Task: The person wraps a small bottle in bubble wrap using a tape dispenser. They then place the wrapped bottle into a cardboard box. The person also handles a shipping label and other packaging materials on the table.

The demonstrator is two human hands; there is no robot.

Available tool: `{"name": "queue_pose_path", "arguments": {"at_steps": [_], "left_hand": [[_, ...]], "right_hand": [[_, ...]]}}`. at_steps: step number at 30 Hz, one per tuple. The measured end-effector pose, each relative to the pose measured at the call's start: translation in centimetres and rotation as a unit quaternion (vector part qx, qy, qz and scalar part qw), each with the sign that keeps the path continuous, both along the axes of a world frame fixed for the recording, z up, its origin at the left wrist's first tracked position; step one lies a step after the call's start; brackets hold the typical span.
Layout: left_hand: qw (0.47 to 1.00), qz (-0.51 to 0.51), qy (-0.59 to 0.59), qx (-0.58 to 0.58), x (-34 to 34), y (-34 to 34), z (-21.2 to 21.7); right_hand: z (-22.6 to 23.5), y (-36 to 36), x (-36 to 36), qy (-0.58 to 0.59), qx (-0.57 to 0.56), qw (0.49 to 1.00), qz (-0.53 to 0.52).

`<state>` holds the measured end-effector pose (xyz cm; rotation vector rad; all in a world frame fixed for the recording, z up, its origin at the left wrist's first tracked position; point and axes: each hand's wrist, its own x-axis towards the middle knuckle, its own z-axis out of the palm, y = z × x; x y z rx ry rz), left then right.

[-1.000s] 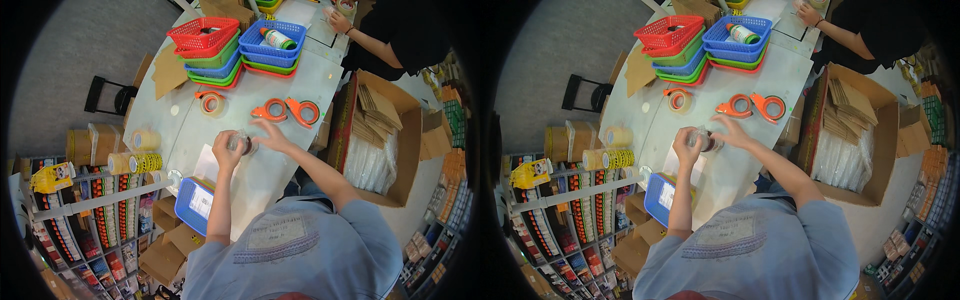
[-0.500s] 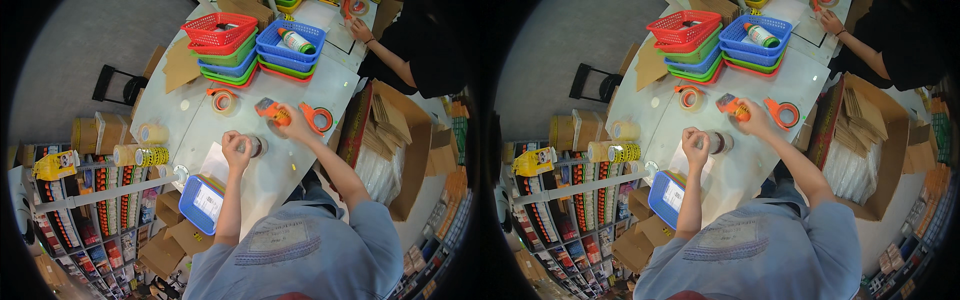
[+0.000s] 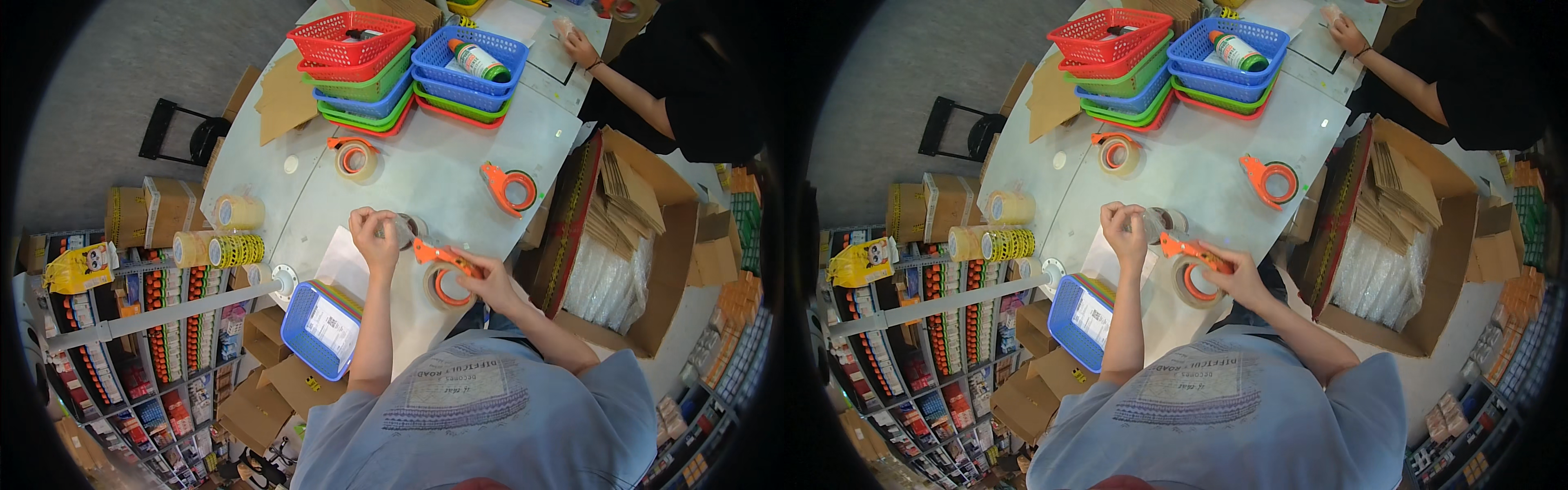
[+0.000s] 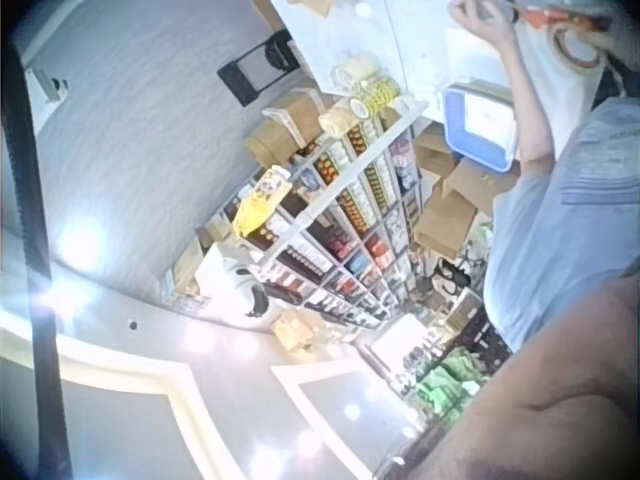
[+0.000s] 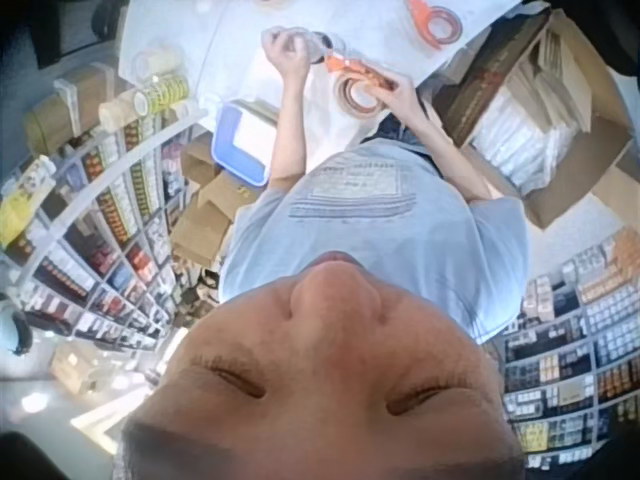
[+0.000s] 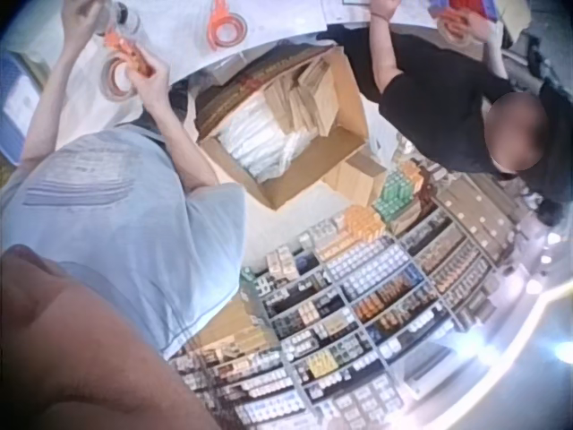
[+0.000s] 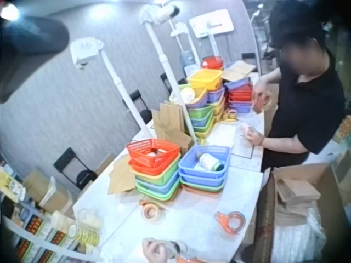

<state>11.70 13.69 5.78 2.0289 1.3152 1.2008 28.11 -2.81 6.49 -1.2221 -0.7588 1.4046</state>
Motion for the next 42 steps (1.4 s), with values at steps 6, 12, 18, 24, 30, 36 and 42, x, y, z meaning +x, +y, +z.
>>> {"name": "queue_pose_path", "arguments": {"at_steps": [6,12,18,24,30,36,42], "left_hand": [[0.998,-0.008,0.048,-0.033,0.4,0.2,1.4],[0.981,-0.074,0.106,-0.144,-0.7,0.9,3.0],[0.967,-0.093,0.161,-0.176,-1.6,1.4,3.2],[0.955,-0.109,0.249,-0.119,-1.9,2.0,2.8],[0.902,-0.298,0.310,0.047,-1.2,0.8,7.8],[0.848,-0.315,0.426,-0.035,0.8,3.1,5.8],[0.927,-0.205,0.314,0.023,-0.4,-2.1,8.7]], "right_hand": [[0.5,-4.3,-2.6,0.027,0.000,1.000,-0.015],[-2.5,0.8,-6.7,-0.012,0.012,1.000,0.016],[-3.1,3.5,-5.4,0.167,-0.159,0.965,0.123],[-1.1,1.5,-0.5,-0.216,0.017,0.918,0.332],[-2.1,5.0,0.7,-0.496,0.091,0.862,-0.042],[-17.1,14.0,-1.2,-0.671,0.065,0.738,-0.028],[-14.3,0.7,8.1,-0.521,0.135,0.738,-0.408]]}}
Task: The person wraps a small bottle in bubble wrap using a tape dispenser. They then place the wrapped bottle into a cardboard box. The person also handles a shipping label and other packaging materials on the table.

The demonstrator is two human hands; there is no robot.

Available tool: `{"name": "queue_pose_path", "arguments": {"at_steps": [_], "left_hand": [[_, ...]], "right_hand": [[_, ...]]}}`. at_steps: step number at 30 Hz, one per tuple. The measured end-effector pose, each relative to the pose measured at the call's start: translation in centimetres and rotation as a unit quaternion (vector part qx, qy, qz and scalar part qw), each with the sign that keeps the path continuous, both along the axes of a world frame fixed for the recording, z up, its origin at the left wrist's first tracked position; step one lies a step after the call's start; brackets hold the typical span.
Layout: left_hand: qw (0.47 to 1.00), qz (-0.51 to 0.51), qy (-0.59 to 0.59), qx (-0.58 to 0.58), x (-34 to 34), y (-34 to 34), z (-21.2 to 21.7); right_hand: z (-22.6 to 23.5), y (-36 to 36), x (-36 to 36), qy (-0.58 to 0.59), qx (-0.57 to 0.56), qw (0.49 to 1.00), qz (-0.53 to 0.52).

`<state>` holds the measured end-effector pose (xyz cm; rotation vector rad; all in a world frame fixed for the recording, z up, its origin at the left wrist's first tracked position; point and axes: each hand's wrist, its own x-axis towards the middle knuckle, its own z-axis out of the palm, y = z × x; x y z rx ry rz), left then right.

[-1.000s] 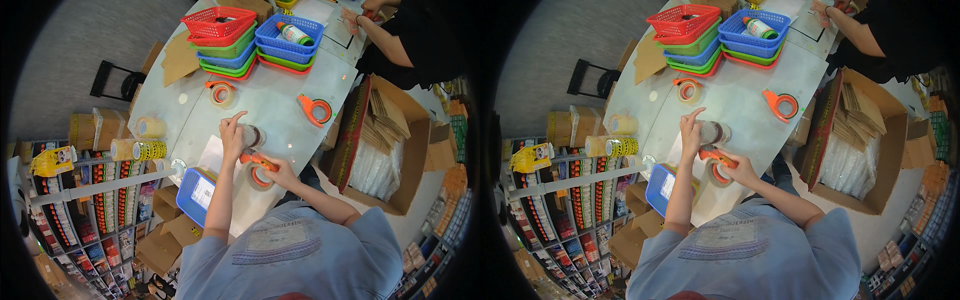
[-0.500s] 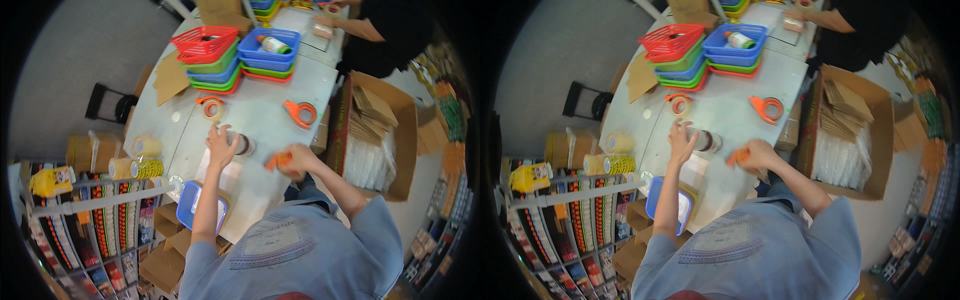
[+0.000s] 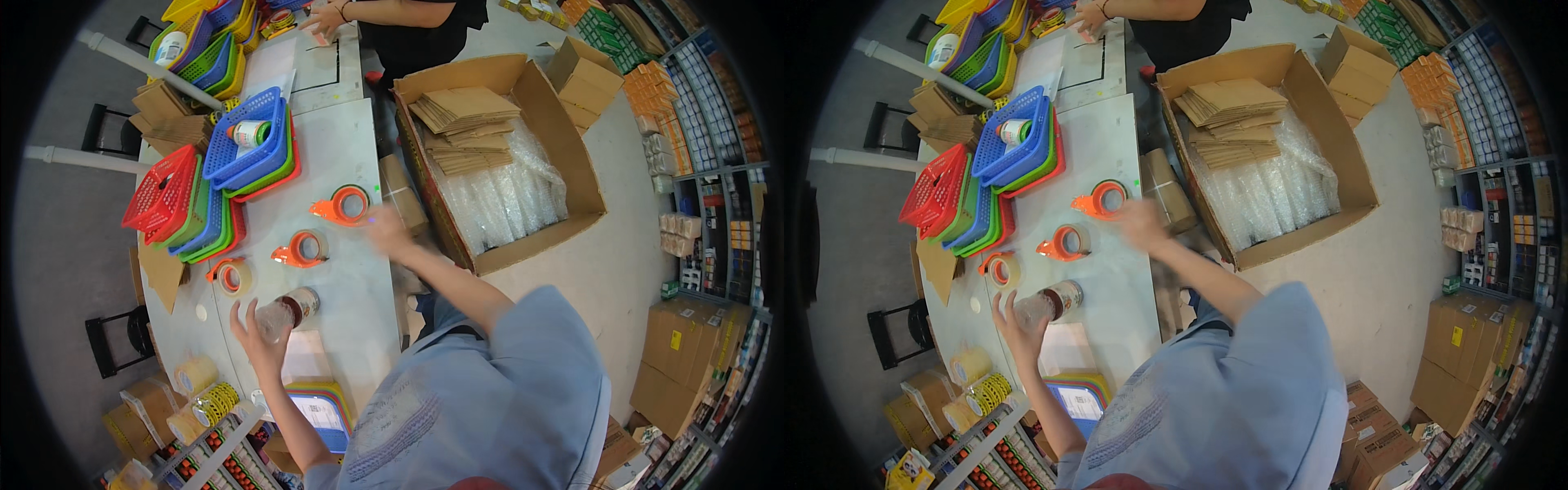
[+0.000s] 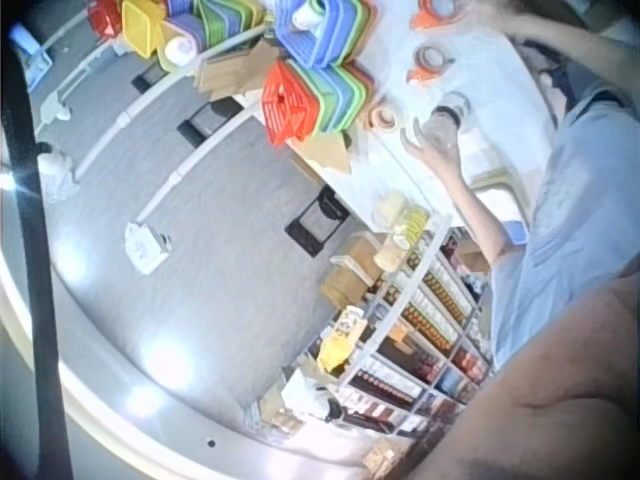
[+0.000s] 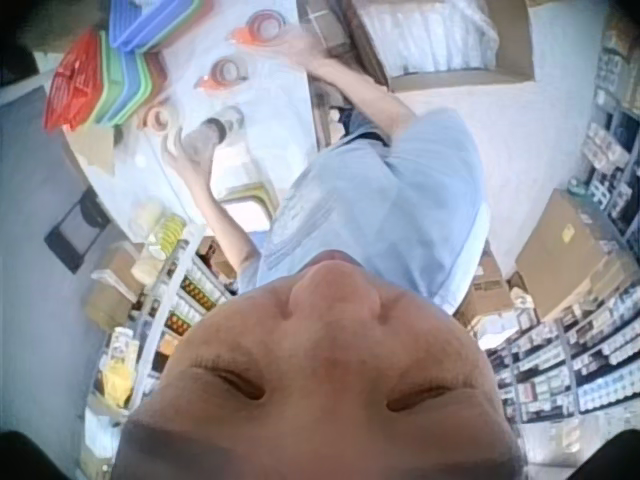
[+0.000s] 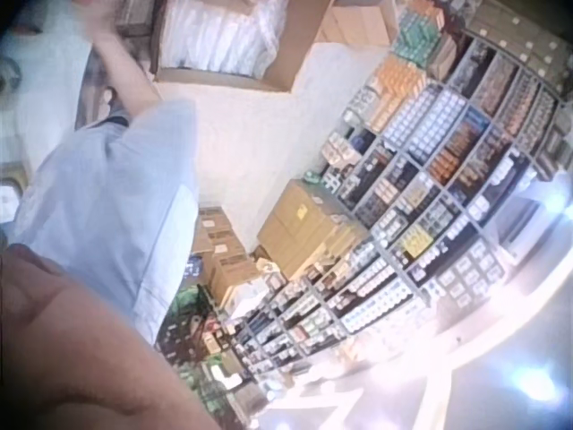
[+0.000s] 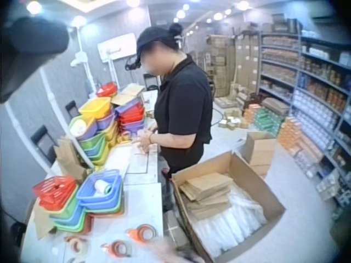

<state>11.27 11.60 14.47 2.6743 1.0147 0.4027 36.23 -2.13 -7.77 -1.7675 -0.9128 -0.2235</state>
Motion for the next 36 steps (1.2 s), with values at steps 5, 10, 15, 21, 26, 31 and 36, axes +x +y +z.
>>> {"name": "queue_pose_path", "arguments": {"at_steps": [5,10,15,21,26,31,36], "left_hand": [[0.989,0.018,-0.143,0.027,-2.1,-3.1,-4.4],[0.976,0.024,-0.165,0.142,-0.1,-4.8,-5.3],[0.946,-0.015,-0.306,0.103,-0.8,-6.1,-4.6],[0.830,-0.120,-0.218,-0.500,10.1,-11.9,-7.3],[0.477,-0.003,-0.033,-0.878,18.3,-18.8,-12.0],[0.370,0.132,0.056,-0.918,21.6,-26.3,-16.7],[0.501,0.027,-0.048,-0.863,18.9,-28.9,-25.3]], "right_hand": [[-13.4,-19.7,11.1,0.339,-0.249,0.811,-0.406],[-23.5,-20.8,7.4,0.425,-0.390,0.773,-0.262],[-11.8,-21.8,10.8,0.403,-0.369,0.809,-0.217],[7.2,-26.7,15.9,0.360,-0.349,0.834,-0.232],[18.9,-31.4,14.3,0.483,-0.270,0.823,-0.129],[8.7,-33.7,7.5,0.494,-0.442,0.746,-0.067],[8.8,-28.2,-1.4,0.496,-0.312,0.773,0.244]]}}
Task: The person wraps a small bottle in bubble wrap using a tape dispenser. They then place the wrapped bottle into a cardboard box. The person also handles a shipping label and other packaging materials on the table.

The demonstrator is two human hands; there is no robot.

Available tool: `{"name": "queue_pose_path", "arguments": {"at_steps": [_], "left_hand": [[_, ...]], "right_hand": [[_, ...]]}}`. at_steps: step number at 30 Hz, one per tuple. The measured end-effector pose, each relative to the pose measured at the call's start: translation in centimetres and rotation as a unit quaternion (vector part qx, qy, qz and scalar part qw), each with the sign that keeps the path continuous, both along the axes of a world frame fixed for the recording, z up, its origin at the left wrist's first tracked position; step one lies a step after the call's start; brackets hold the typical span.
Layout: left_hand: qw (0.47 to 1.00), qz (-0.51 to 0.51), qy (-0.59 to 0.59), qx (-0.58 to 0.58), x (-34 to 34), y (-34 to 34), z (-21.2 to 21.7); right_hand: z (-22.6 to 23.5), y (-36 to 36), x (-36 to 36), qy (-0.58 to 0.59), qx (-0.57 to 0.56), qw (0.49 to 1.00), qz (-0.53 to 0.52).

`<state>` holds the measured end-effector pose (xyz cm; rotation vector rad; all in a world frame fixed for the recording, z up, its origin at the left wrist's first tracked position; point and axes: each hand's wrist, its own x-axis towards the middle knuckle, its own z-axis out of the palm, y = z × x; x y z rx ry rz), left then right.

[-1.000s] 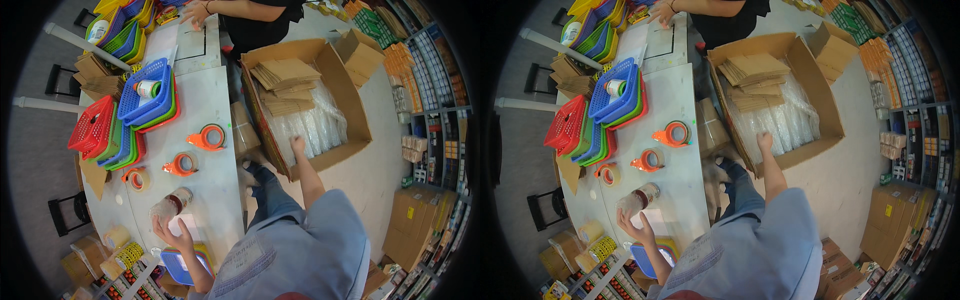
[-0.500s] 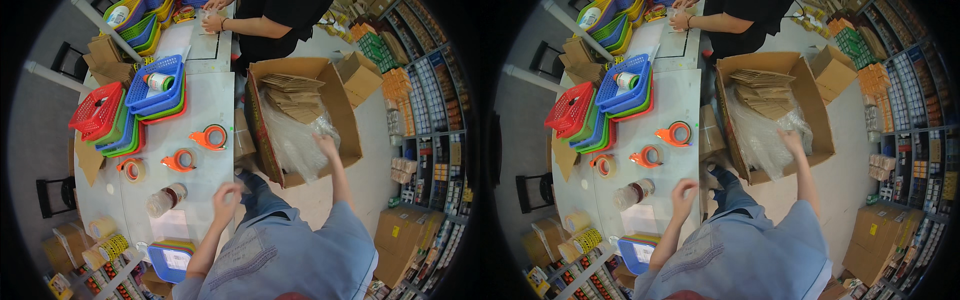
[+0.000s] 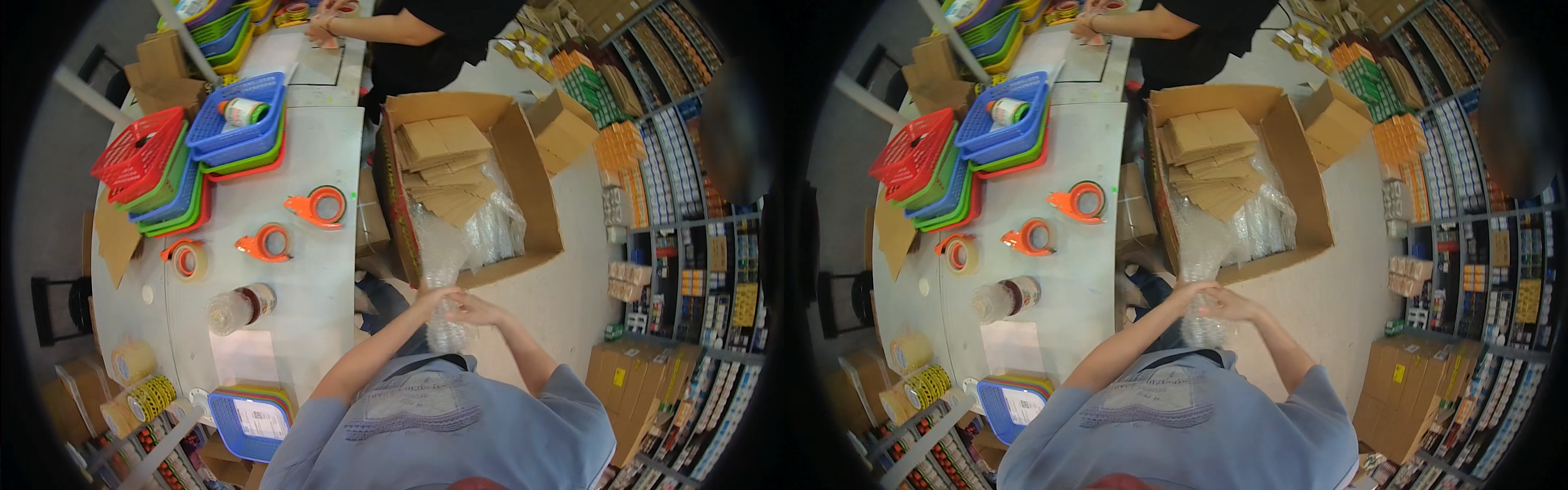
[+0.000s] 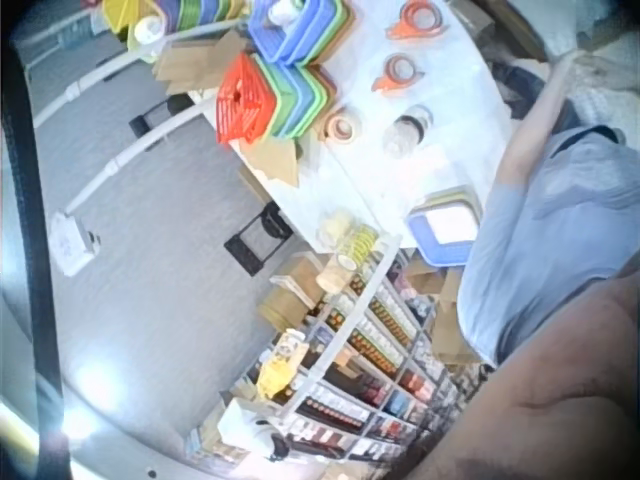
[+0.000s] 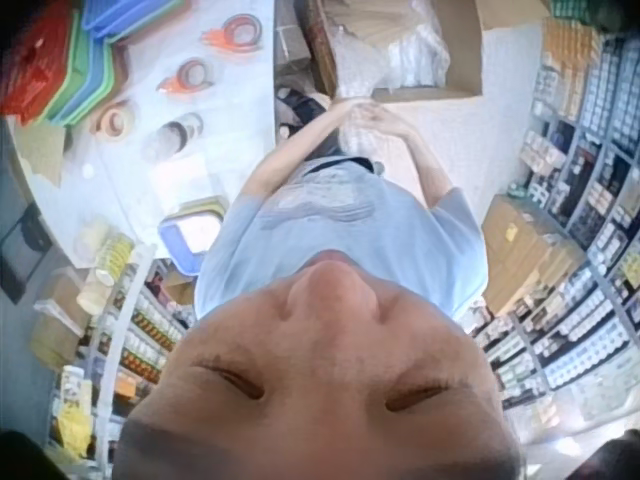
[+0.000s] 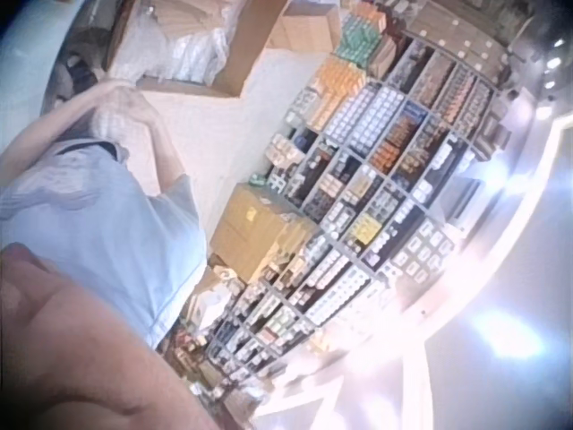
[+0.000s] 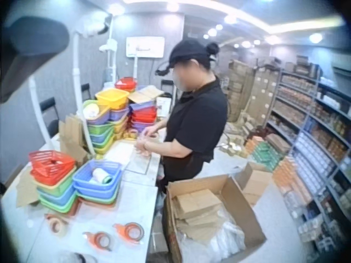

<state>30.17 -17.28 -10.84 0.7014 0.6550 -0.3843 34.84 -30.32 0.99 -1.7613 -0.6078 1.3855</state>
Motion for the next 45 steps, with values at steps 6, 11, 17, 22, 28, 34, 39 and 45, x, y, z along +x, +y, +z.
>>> {"name": "queue_pose_path", "arguments": {"at_steps": [6,11,17,22,28,34,39,45], "left_hand": [[0.989,-0.070,-0.099,0.088,-5.5,11.2,13.7],[0.949,-0.099,-0.186,0.237,-10.9,17.8,18.5],[0.919,-0.002,-0.218,0.329,-18.6,20.7,25.9],[0.846,0.092,-0.210,0.482,-20.9,23.4,31.2],[0.737,0.469,-0.049,0.485,-30.2,30.1,33.1],[0.481,0.546,0.118,0.676,-36.1,42.9,31.8],[0.475,0.350,0.472,0.655,-37.4,49.6,25.3],[0.773,0.334,-0.191,0.505,-30.5,38.8,28.4]], "right_hand": [[-6.9,-1.9,13.7,-0.153,-0.049,0.897,-0.411],[-23.7,-3.5,14.6,-0.513,-0.219,0.764,-0.323],[-16.3,2.6,8.9,-0.326,-0.073,0.857,-0.393],[8.5,14.4,10.7,-0.211,0.290,0.886,-0.293],[23.6,26.8,9.7,-0.025,0.580,0.808,-0.105],[24.9,33.8,13.8,0.408,0.693,0.595,-0.018],[22.5,37.2,0.7,0.283,0.516,0.804,-0.084],[13.6,40.0,-8.2,0.221,0.228,0.915,0.250]]}}
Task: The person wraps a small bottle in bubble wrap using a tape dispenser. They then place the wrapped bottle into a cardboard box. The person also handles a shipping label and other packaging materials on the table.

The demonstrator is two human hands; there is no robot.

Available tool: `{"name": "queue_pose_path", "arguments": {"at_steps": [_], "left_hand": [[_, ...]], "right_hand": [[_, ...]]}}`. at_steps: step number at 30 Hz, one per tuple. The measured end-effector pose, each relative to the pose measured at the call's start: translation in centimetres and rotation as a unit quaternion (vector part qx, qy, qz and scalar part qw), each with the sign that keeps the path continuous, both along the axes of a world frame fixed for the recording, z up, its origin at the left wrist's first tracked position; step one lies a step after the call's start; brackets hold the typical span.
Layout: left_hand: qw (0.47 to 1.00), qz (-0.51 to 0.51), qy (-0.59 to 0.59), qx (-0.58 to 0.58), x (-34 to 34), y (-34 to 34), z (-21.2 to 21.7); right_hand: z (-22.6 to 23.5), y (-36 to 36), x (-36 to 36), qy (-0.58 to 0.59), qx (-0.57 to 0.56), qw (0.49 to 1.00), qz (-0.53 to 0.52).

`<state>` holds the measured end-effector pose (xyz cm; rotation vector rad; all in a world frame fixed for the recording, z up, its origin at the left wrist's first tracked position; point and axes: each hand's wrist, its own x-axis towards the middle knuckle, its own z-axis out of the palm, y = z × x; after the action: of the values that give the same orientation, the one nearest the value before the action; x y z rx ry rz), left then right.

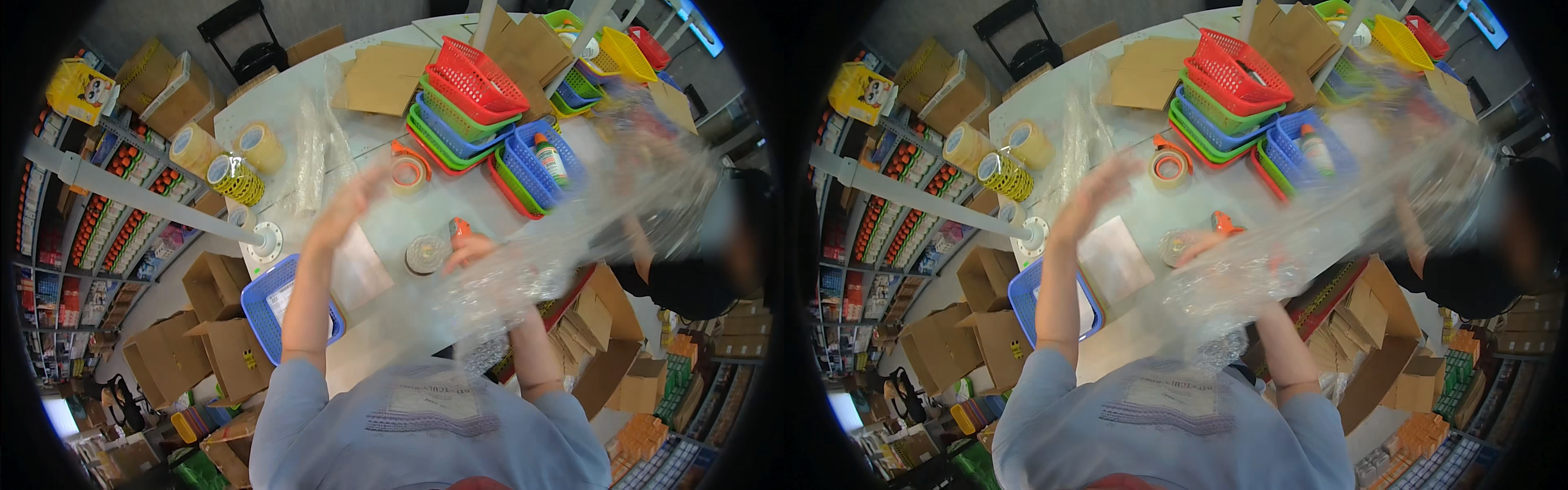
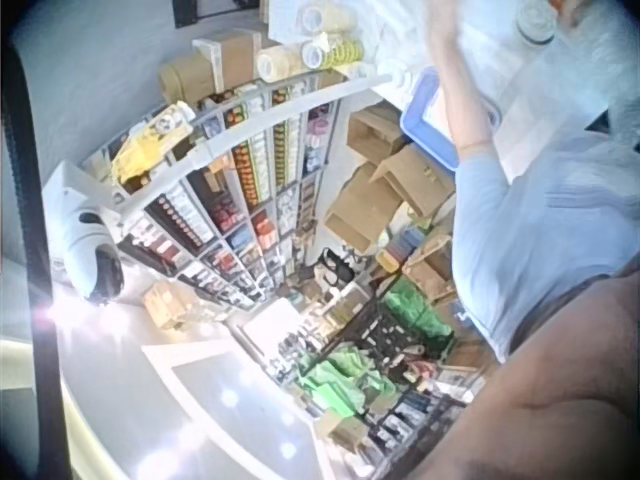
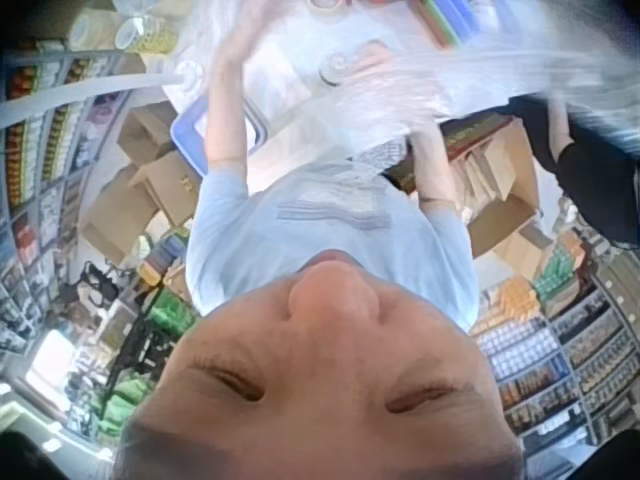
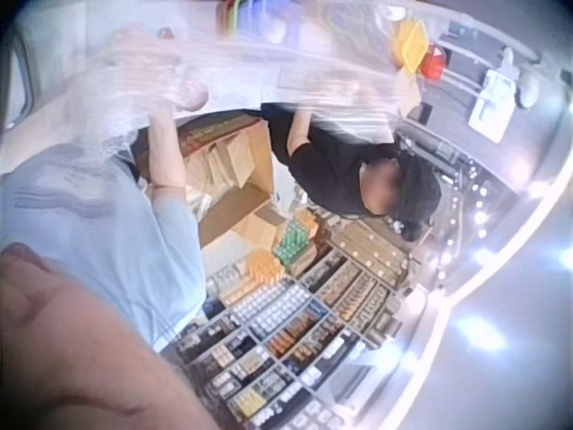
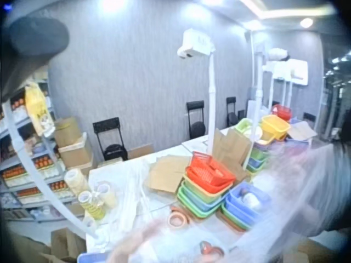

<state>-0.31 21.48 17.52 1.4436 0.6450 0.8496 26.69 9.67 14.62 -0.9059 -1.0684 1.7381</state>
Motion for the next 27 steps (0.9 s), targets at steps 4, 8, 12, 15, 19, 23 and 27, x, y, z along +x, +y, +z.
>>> {"name": "queue_pose_path", "arguments": {"at_steps": [4,8,12,15,19,23,27], "left_hand": [[0.999,-0.039,0.005,0.010,2.0,-7.9,4.9],[0.932,0.228,-0.269,-0.081,0.7,-11.6,2.0],[0.946,0.272,-0.176,-0.004,0.5,-15.8,1.1],[0.930,0.348,0.112,-0.040,0.0,-16.0,-2.1],[0.907,0.418,0.050,-0.008,-2.4,-15.2,-6.9],[0.905,0.420,-0.010,-0.071,-1.9,-15.9,-6.9],[0.840,0.533,-0.022,-0.096,-6.1,-16.6,-5.5]], "right_hand": [[0.3,-1.6,-7.2,-0.076,0.039,0.990,0.112],[-0.3,-3.0,-8.4,-0.163,-0.063,0.966,0.191],[-5.2,-5.0,-9.9,-0.148,-0.077,0.972,0.163],[-5.7,-5.8,-10.3,-0.187,0.099,0.974,0.083],[-6.6,-6.7,-8.3,0.183,-0.252,0.950,0.010],[-5.5,-6.4,-8.3,0.037,-0.196,0.974,0.111],[-8.9,-5.1,-8.3,-0.143,-0.203,0.963,0.107]]}}
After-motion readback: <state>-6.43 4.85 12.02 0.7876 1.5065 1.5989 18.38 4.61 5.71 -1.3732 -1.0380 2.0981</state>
